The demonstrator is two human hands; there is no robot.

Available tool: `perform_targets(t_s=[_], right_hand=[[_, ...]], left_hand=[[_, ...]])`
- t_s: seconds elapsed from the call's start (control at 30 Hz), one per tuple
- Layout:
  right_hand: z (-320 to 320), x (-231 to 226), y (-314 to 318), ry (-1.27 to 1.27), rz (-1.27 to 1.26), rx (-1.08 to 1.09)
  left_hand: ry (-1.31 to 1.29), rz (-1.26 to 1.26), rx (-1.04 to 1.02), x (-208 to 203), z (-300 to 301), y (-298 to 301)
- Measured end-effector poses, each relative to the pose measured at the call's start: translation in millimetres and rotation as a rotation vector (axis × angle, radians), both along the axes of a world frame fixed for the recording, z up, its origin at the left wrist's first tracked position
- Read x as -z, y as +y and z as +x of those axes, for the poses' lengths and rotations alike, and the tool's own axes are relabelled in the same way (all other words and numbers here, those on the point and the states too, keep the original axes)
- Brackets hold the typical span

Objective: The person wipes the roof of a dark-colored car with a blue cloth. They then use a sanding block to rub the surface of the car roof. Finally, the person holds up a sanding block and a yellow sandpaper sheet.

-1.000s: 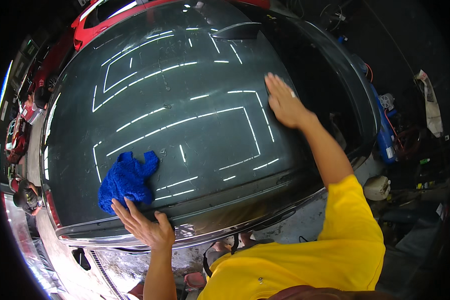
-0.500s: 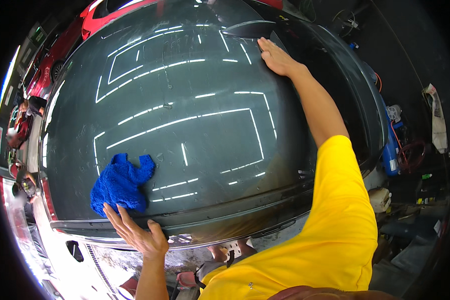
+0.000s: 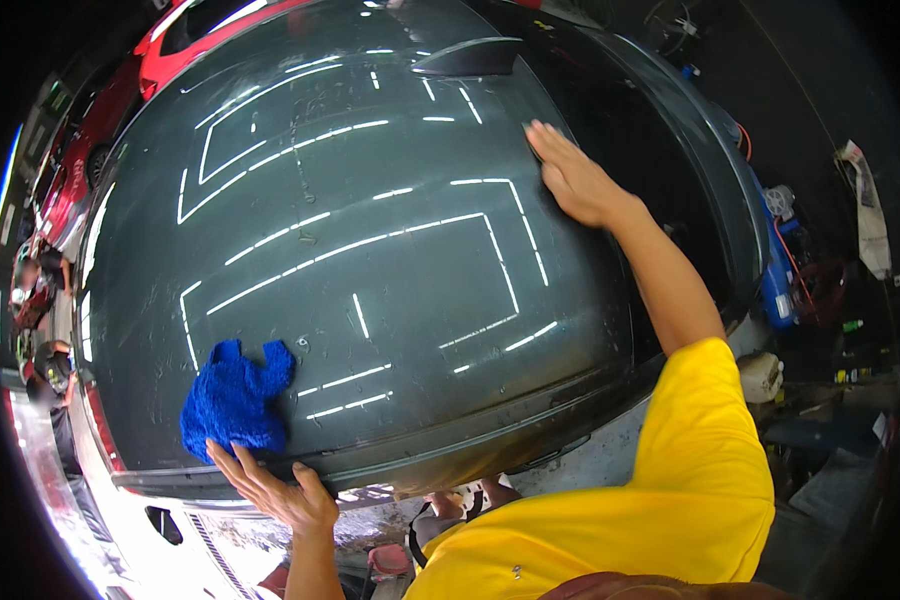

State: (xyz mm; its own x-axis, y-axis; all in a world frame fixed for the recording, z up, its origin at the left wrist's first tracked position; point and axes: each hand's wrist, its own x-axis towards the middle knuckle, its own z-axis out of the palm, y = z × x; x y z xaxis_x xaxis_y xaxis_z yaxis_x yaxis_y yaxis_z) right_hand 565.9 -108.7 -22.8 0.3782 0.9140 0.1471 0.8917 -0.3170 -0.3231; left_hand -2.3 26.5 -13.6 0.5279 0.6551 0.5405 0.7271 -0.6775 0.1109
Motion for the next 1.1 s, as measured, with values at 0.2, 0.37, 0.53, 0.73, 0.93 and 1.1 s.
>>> perform_targets(t_s=[0.2, 0.37, 0.53, 0.73, 0.93, 1.1], right_hand=[[54, 20, 0, -0.042, 0.025, 0.065], [143, 18, 87, 0.023, -0.092, 0.217], [169, 3, 135, 0.103, -0.103, 0.356], [116, 18, 107, 0.046, -0.106, 0.317], [22, 14, 22, -0.003, -0.067, 0.260], [-90, 11, -90, -0.038, -0.025, 0.198]], left_hand=[[-0.004, -0.033, 0.010, 3, 1, 0], [0.023, -0.053, -0.028, 8, -8, 1], [0.012, -0.041, -0.003, 8, -11, 4], [0.014, -0.033, 0.007, 13, -13, 6], [-0.040, 0.003, 0.030, 2, 6, 2], [-0.036, 0.014, -0.048, 3, 20, -3]])
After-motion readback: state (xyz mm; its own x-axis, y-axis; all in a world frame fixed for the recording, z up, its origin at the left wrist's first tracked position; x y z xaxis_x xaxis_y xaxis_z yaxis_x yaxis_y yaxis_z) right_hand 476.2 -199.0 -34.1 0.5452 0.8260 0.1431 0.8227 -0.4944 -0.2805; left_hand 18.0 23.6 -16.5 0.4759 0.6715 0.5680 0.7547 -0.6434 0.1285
